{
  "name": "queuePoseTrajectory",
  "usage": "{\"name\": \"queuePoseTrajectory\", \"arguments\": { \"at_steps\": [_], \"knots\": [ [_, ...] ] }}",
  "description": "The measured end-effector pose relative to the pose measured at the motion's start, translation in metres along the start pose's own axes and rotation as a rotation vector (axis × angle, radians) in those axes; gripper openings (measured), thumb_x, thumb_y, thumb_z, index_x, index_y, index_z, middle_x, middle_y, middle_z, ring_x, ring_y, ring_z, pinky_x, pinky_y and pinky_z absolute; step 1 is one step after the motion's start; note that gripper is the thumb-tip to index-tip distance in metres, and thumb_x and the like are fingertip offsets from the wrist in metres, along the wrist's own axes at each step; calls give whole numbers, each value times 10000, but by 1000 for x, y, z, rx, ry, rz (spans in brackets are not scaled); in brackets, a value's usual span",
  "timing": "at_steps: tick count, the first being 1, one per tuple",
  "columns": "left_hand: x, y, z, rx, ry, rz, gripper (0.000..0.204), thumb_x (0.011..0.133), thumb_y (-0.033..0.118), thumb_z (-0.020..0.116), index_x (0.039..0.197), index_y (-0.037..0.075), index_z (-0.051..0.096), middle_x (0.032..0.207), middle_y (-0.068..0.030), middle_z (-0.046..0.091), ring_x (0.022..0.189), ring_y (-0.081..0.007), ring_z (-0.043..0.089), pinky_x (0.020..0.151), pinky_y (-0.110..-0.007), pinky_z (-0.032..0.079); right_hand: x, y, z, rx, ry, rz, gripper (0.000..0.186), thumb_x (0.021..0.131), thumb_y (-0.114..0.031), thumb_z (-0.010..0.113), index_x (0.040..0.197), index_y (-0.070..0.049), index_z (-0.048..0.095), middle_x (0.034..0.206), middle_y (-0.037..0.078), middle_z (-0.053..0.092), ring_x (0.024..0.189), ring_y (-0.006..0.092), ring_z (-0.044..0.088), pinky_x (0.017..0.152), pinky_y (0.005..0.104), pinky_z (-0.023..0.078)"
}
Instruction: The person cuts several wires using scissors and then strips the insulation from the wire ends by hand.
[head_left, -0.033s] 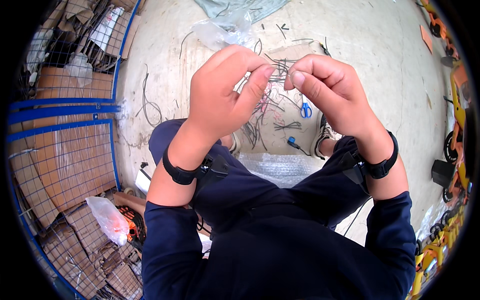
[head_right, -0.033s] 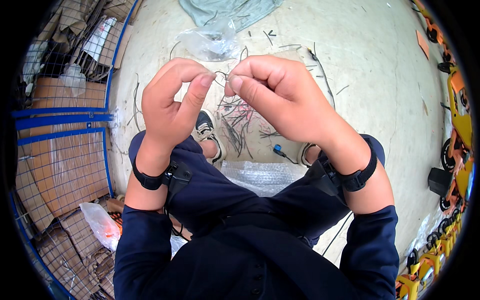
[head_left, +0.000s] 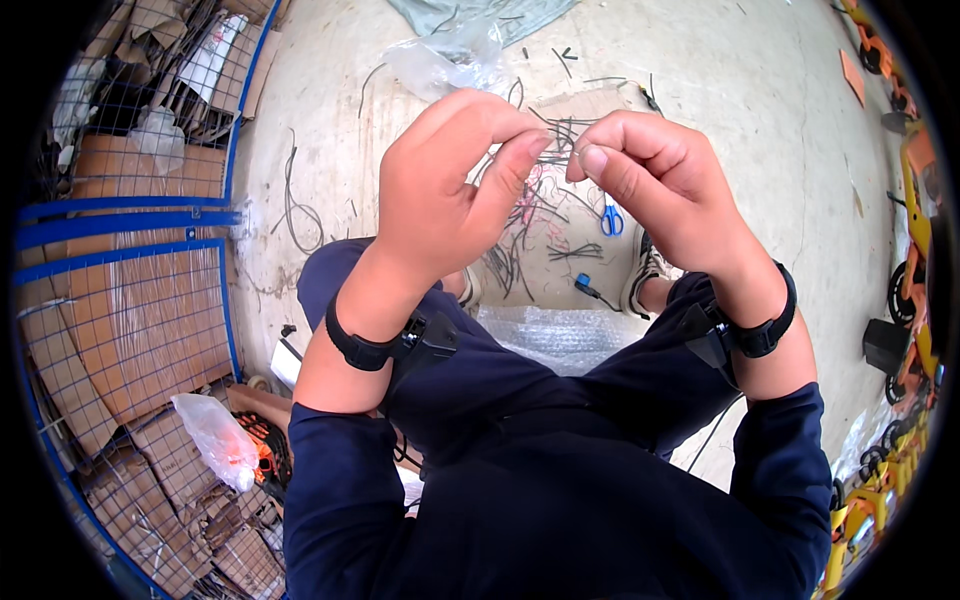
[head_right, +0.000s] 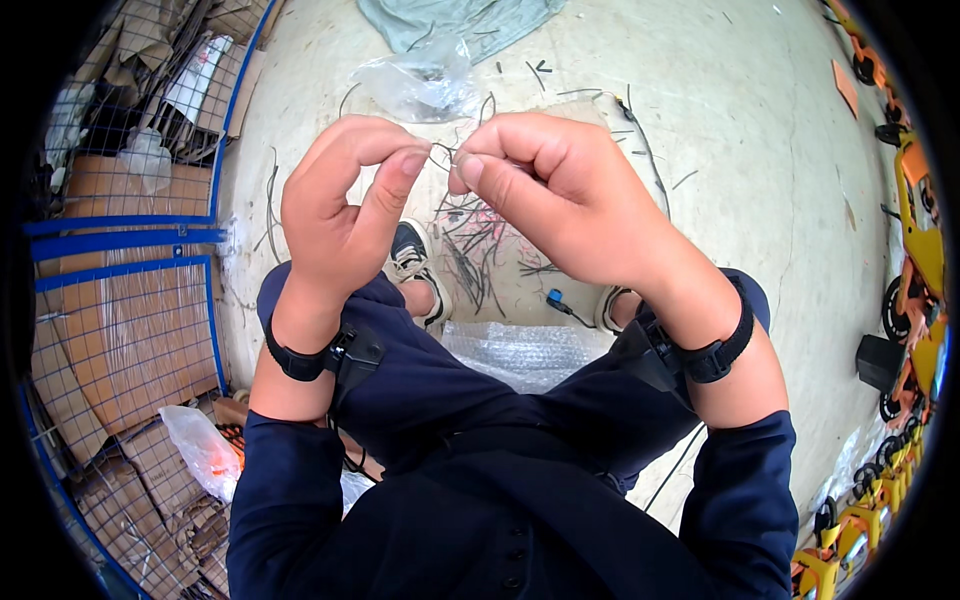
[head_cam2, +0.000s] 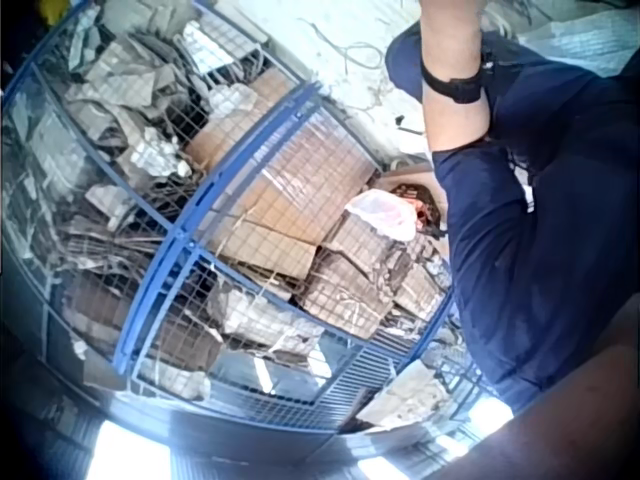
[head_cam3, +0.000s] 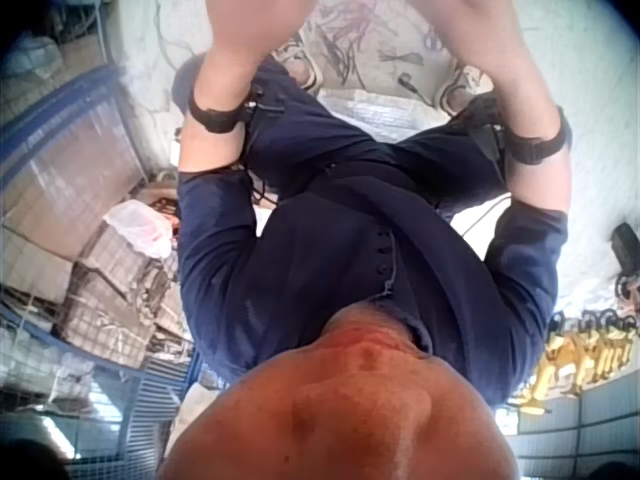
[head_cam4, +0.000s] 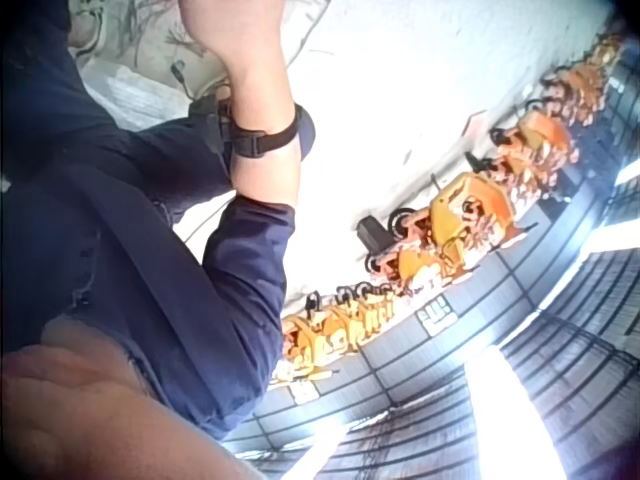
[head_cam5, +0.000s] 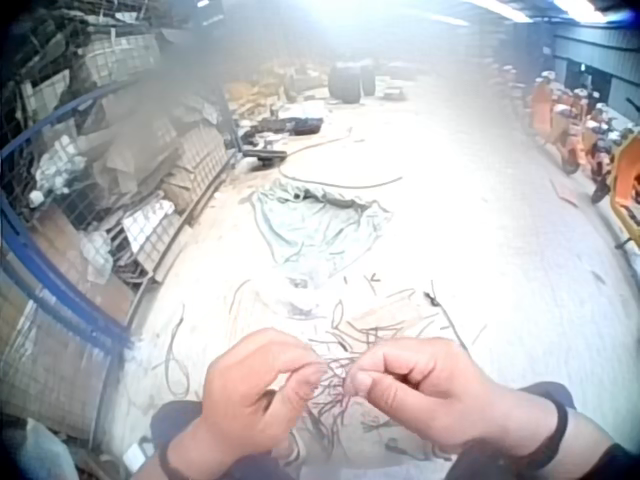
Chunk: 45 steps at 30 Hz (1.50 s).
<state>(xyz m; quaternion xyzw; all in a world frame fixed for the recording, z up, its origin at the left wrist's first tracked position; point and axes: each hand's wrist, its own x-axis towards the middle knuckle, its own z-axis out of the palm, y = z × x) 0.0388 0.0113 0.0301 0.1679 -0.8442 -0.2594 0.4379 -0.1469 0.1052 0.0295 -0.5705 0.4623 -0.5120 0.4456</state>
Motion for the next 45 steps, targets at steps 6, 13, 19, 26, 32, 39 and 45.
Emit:
{"name": "queuePoseTrajectory", "arguments": {
  "at_steps": [6,13,19,26,32,39,45],
  "knots": [
    [-2,3,4,-152,-132,-87,132,874,26,653,998,4,689,874,-85,678,716,-144,625,679,-270,488,-1,1,-2,-202,-19,-78,108,947,-68,563,954,-6,652,722,13,611,641,59,565,572,217,448],
    [-3,9,0,-39,-84,-154,100,879,30,664,970,2,694,817,-63,671,637,-98,616,565,-206,466,1,-3,5,-367,152,-191,79,920,-49,588,944,-17,656,666,50,619,570,110,594,526,251,454],
    [1,12,18,-73,91,-243,55,845,35,675,898,46,685,745,-83,644,650,-212,616,576,-281,476,6,-4,3,-431,248,-203,70,900,-60,624,955,-31,656,681,83,625,558,156,594,533,260,457],
    [3,-2,24,-177,180,-332,40,872,56,670,903,31,671,791,-75,636,658,-177,615,593,-279,485,9,-1,-4,-480,296,-216,69,906,-66,618,944,-19,652,678,83,632,565,165,607,537,268,464],
    [-5,5,16,-284,-126,-663,200,967,174,600,978,-16,661,923,-45,664,753,-88,609,634,-219,478,5,6,-9,-461,303,-152,72,908,-65,602,930,-19,653,656,70,622,538,135,579,517,260,449],
    [-6,-3,41,-738,-25,-845,248,935,257,665,1025,27,686,832,-8,647,743,-59,575,614,-214,473,7,12,7,-382,276,-85,81,918,-80,591,916,-21,647,622,65,600,509,139,565,477,270,428],
    [-9,-8,38,-901,105,-806,177,976,171,578,999,8,641,1004,-83,684,881,-108,578,824,-260,446,3,25,12,-74,175,173,186,968,-191,580,1012,-26,654,714,14,600,647,69,533,588,249,441]
  ]
}}
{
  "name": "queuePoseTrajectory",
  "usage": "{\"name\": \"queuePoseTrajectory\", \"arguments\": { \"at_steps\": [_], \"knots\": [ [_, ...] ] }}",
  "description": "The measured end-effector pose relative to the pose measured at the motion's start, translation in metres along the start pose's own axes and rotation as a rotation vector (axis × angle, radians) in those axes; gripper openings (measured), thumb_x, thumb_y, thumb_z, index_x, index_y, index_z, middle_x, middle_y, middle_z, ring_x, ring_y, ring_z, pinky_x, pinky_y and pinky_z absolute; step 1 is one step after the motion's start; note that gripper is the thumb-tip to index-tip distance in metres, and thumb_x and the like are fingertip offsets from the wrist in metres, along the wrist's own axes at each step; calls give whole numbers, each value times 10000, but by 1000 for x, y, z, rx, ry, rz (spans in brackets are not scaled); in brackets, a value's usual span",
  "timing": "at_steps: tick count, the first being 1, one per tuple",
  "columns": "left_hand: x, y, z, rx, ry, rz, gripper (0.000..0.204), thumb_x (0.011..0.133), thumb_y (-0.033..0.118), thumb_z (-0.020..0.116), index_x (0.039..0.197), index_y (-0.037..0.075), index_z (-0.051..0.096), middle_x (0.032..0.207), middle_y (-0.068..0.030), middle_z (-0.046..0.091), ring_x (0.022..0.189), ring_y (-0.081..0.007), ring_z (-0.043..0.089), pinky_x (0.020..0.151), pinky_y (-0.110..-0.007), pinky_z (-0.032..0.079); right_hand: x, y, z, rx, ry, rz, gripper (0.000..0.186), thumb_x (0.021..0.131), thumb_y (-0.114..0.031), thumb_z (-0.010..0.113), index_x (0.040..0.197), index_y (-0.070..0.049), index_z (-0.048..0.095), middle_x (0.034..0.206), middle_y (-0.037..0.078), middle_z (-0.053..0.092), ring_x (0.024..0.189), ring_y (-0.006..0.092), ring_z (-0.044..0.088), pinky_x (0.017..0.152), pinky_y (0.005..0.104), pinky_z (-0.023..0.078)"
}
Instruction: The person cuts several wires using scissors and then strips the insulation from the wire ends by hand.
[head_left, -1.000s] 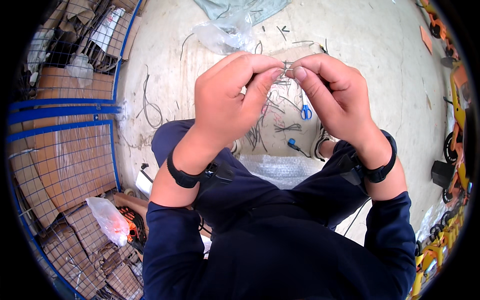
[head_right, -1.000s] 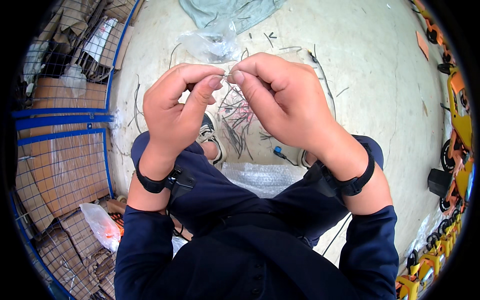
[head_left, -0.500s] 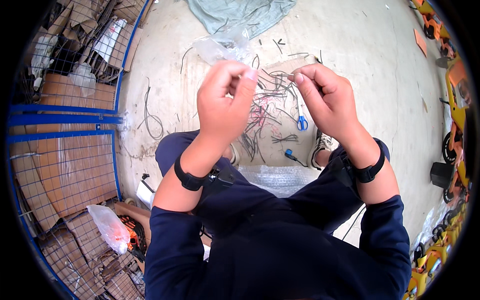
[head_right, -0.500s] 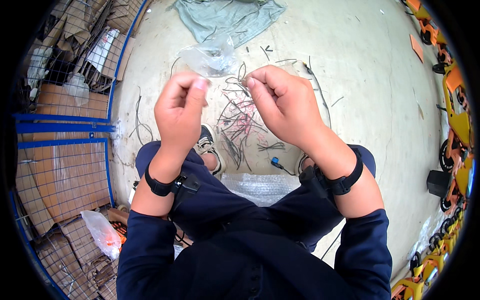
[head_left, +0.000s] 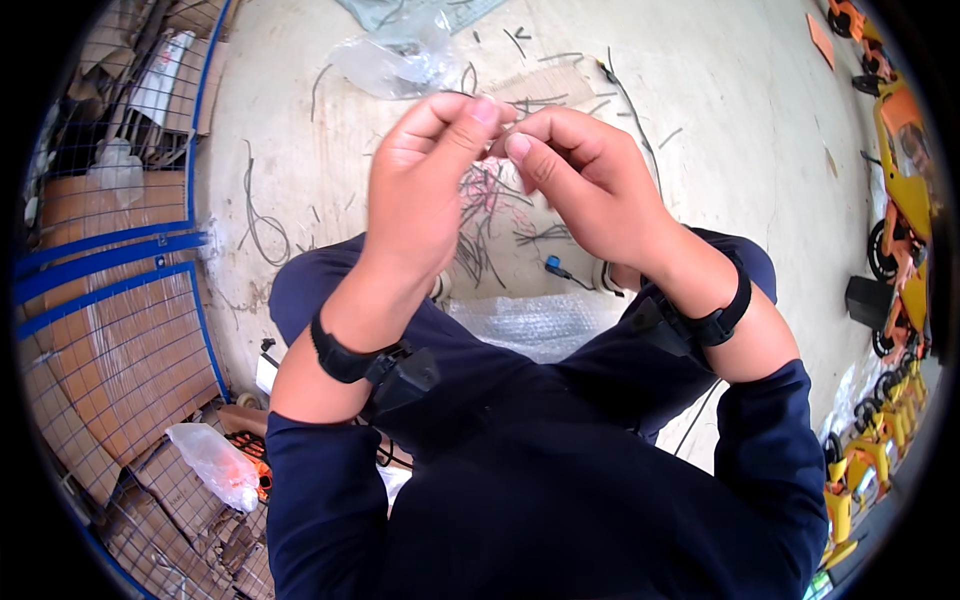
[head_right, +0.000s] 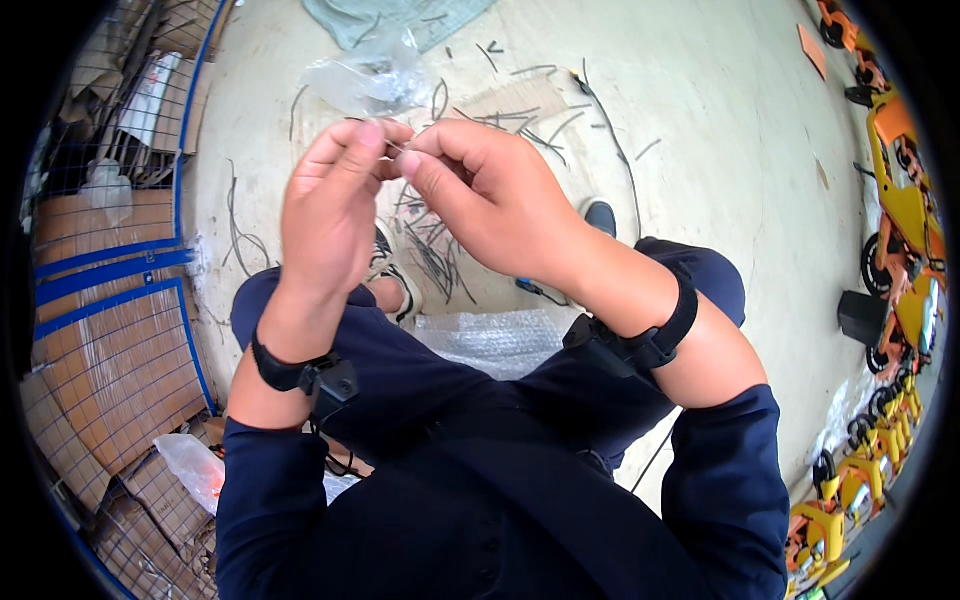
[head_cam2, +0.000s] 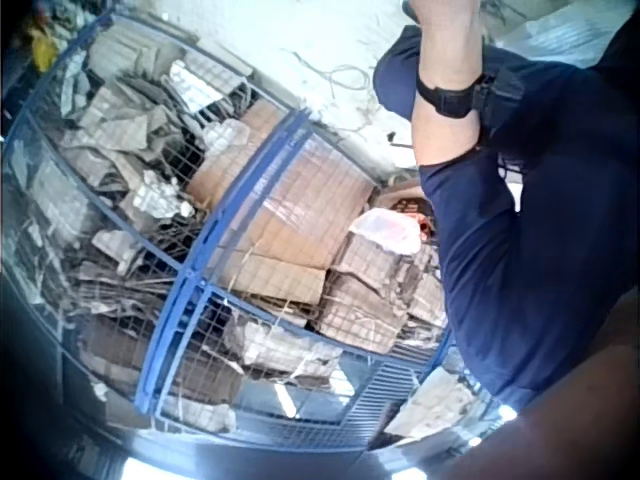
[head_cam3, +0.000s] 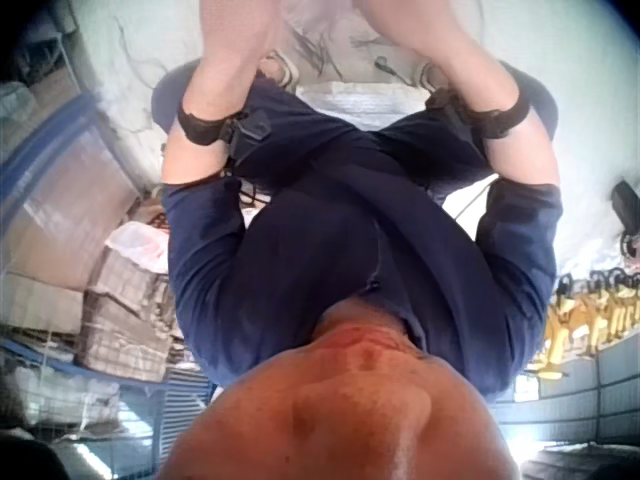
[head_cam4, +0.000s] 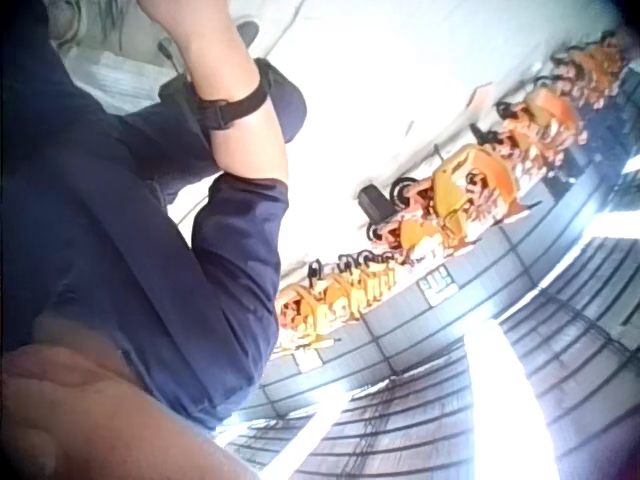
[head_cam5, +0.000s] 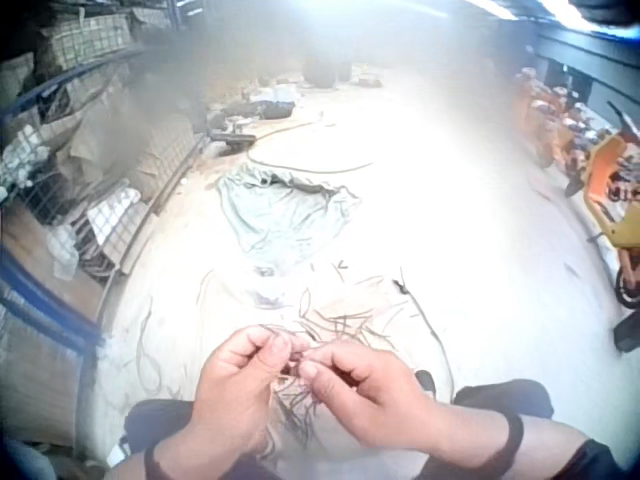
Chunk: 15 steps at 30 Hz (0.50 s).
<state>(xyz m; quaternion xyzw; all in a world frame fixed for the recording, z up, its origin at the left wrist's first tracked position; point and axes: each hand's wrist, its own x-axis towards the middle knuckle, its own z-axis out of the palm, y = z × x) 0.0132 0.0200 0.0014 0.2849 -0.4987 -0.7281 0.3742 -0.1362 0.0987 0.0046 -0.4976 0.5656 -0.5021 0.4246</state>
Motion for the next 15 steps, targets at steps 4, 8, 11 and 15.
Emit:
{"name": "queuePoseTrajectory", "arguments": {
  "at_steps": [4,8,11,15],
  "knots": [
    [-2,13,-9,136,-29,-33,173,1000,173,526,990,10,583,984,-106,689,918,-120,604,846,-264,457,19,42,-28,109,11,127,350,977,-325,575,1104,-6,646,913,20,649,880,92,574,787,251,466],
    [-10,25,-20,295,-94,-295,144,997,163,524,926,38,541,873,-99,657,893,-148,586,849,-308,449,40,162,-86,-342,57,489,346,904,-310,616,1035,7,663,883,106,684,834,177,631,765,306,497],
    [-15,23,-26,292,-163,-453,157,997,159,534,900,38,512,788,-72,612,823,-153,586,792,-306,471,34,272,-96,-699,-32,616,332,814,-286,628,977,-6,703,950,227,691,925,360,663,835,410,517],
    [-21,5,-38,394,-236,-507,123,992,122,530,926,20,542,758,0,557,708,-62,543,653,-215,417,3,401,-74,-813,-54,805,394,789,-259,677,1093,-9,653,1044,212,675,993,354,643,885,410,507]
  ]
}}
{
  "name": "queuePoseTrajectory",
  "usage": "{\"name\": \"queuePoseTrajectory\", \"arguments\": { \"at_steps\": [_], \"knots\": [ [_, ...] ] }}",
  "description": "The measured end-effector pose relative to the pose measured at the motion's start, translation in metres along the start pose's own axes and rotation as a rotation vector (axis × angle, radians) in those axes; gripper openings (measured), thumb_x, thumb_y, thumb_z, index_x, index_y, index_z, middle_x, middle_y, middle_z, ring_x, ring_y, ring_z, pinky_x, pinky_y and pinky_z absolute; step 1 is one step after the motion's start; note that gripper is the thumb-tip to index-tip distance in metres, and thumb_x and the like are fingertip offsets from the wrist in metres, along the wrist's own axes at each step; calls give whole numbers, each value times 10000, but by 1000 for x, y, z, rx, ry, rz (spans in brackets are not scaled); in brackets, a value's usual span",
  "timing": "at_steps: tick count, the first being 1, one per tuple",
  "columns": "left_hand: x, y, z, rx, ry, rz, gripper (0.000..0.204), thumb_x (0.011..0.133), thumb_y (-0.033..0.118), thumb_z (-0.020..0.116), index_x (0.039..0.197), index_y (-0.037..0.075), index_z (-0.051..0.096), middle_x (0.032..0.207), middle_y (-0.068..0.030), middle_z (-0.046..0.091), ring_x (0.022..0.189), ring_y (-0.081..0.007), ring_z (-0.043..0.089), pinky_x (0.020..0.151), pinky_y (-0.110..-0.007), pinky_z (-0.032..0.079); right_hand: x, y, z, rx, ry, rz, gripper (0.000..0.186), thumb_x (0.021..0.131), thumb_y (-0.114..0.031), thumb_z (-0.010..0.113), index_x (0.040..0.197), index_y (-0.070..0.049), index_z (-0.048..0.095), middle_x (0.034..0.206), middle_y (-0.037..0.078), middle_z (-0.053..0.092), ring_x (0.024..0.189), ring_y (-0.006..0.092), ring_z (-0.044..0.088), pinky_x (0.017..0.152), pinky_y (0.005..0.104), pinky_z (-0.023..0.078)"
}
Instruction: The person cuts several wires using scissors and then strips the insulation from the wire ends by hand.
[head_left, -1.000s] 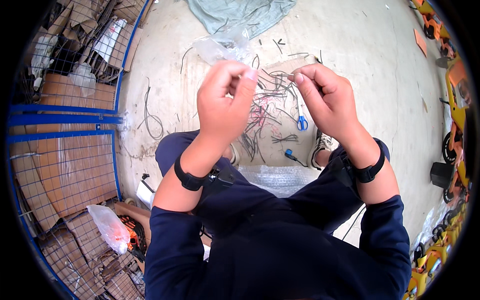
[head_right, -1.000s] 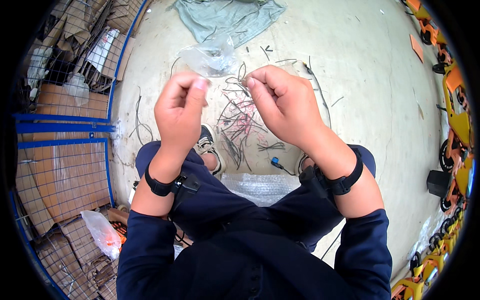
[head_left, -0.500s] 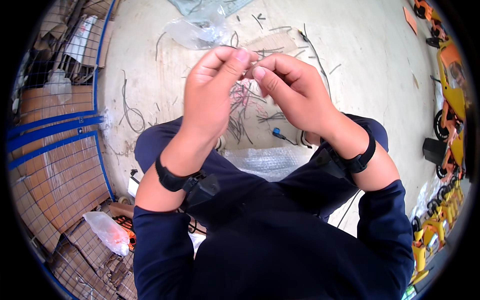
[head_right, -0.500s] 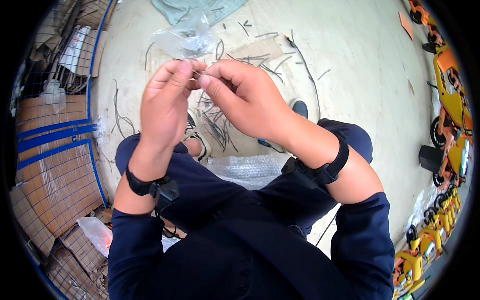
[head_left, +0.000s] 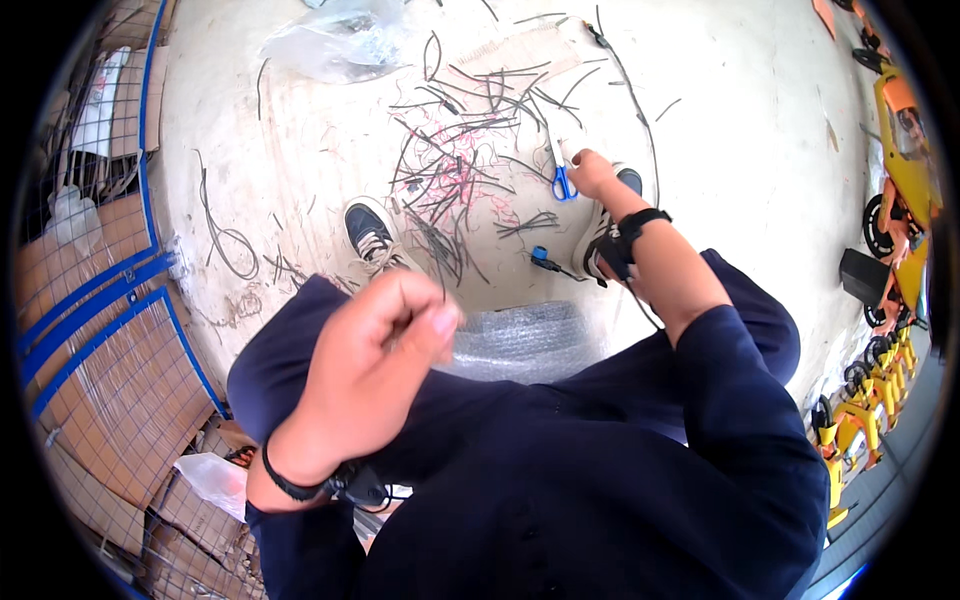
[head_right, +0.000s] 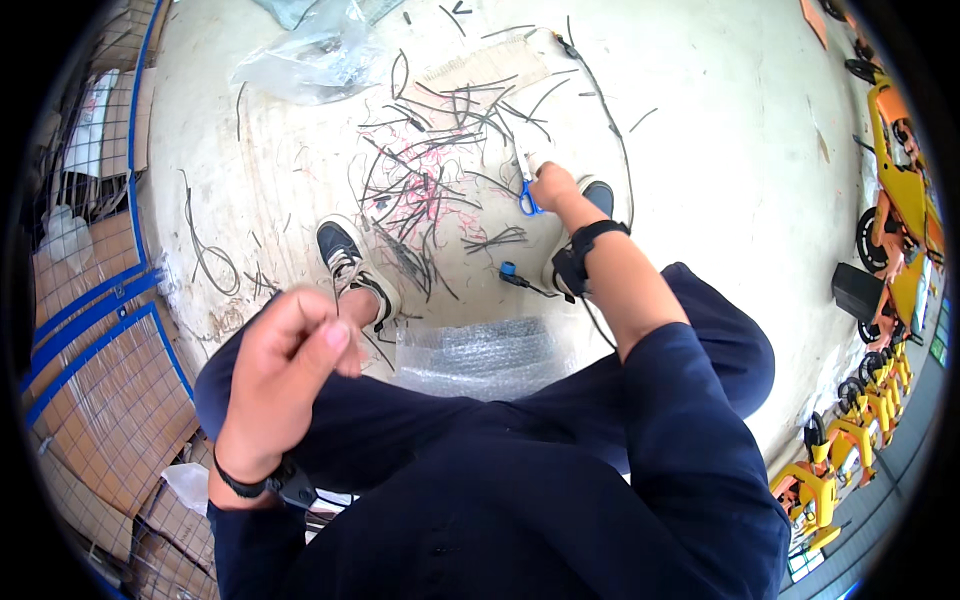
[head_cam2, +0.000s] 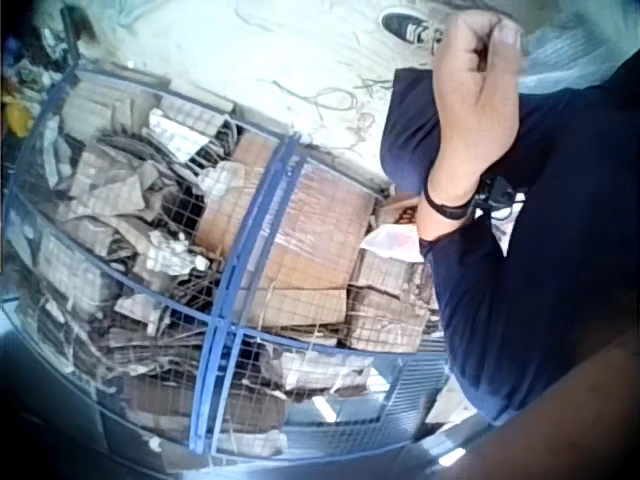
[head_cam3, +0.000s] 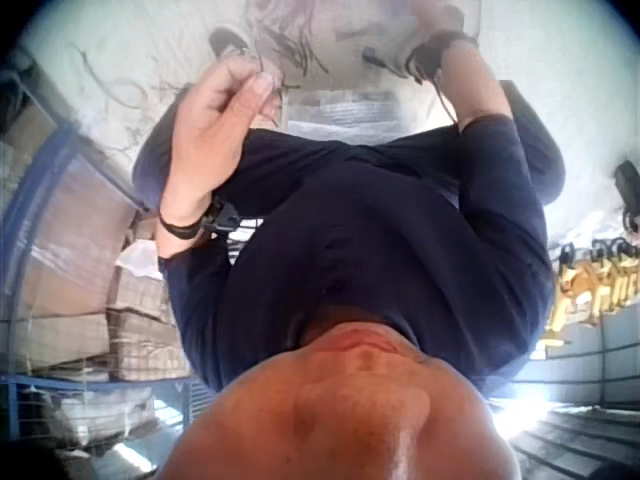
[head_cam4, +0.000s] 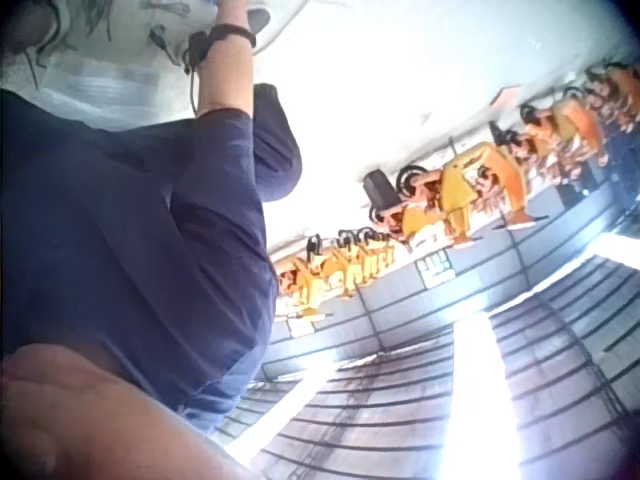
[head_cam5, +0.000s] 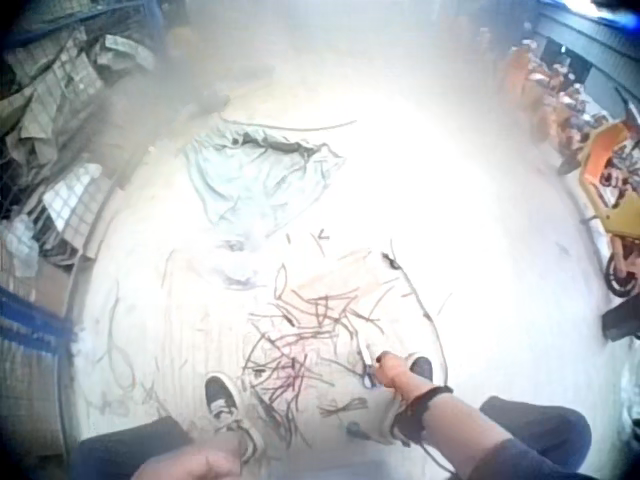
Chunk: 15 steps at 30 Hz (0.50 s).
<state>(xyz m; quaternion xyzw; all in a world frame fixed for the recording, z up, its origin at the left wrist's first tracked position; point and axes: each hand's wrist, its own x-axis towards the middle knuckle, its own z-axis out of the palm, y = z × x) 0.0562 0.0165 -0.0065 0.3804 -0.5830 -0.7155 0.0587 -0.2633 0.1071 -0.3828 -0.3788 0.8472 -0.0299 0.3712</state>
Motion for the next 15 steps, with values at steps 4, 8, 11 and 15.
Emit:
{"name": "queuePoseTrajectory", "arguments": {
  "at_steps": [4,8,11,15],
  "knots": [
    [1,-3,-5,-153,33,-152,106,1010,84,476,940,15,516,727,-4,520,569,-38,461,552,-191,369,12,13,63,-58,37,127,467,778,-232,691,1168,-16,551,1118,244,605,1038,395,609,906,454,500],
    [9,-8,-16,-237,134,-194,142,997,135,525,929,11,506,870,-80,594,558,-16,358,528,-175,294,9,5,70,-24,28,212,451,797,-151,651,1197,-20,488,1195,190,540,1132,381,545,932,440,498],
    [12,-6,-18,-236,151,-211,141,995,132,525,922,12,507,923,-104,599,559,-19,362,527,-181,283,6,4,67,-57,27,196,454,792,-163,663,1197,-30,506,1167,185,548,1114,378,556,925,443,500],
    [6,-4,-17,-203,158,-132,186,993,176,538,902,27,473,802,-57,509,528,-41,346,504,-192,291,23,9,46,40,-408,151,600,750,-233,740,1261,-25,504,1448,192,408,1257,387,473,984,420,469]
  ]
}}
